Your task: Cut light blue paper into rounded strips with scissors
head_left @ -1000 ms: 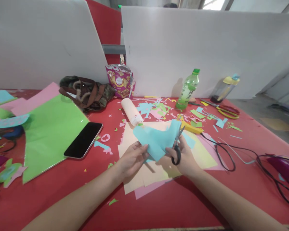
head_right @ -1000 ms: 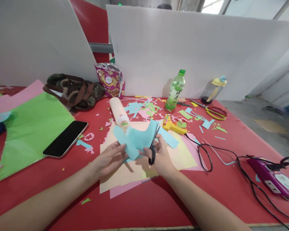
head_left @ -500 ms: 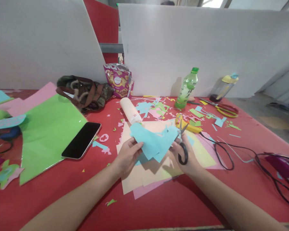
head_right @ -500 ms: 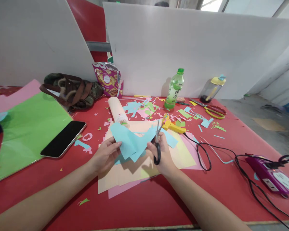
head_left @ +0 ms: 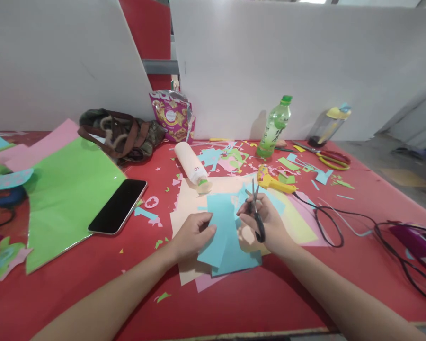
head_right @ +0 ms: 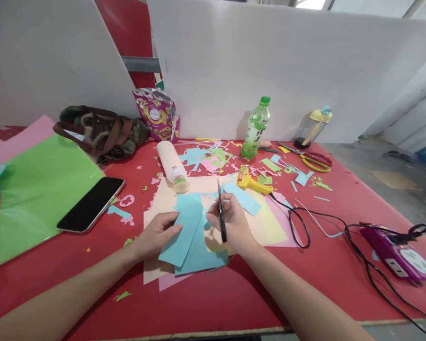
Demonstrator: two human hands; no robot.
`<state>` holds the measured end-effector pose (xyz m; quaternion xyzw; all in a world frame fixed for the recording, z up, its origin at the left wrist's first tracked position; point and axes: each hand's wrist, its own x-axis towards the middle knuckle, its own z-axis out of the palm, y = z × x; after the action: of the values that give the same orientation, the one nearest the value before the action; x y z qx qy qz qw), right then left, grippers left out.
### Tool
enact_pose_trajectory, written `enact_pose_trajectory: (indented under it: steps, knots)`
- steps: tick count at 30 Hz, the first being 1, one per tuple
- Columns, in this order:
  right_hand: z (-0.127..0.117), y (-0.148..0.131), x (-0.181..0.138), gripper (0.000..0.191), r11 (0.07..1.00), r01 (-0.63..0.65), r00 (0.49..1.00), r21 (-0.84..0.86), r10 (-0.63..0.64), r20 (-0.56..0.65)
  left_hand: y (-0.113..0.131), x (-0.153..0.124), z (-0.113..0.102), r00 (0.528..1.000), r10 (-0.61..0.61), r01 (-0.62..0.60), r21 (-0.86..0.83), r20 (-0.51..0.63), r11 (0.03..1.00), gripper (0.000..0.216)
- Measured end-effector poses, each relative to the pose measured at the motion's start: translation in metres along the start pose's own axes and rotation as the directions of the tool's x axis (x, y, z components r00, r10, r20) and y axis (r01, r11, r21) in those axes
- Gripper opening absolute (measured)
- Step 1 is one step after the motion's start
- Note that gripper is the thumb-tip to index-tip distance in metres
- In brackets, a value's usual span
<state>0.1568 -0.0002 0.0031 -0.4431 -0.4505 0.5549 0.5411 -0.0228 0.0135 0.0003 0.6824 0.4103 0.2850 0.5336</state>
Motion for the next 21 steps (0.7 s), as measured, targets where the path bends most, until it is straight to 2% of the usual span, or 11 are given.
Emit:
enact_pose_trajectory:
  steps: [5, 9, 21]
  knots:
    - [0.0018, -0.0005, -0.0028, 0.031, 1.0, -0.004, 0.999, -0.019, 0.005, 0.042, 0.0002, -0.0006, 0.0015, 0.994, 0.071, -0.084, 0.162, 0.082, 0.983, 0.019]
    - [0.0024, -0.0016, -0.0026, 0.032, 0.998, -0.001, 1.0, -0.059, 0.003, 0.022, 0.0019, -0.0029, 0.0034, 0.987, 0.094, -0.125, 0.245, 0.133, 0.961, 0.02]
    - [0.0035, -0.0047, -0.0032, 0.031, 0.987, 0.001, 1.0, -0.161, -0.002, -0.002, 0.0016, -0.0024, 0.0062, 0.976, 0.135, -0.184, 0.315, 0.17, 0.931, 0.028]
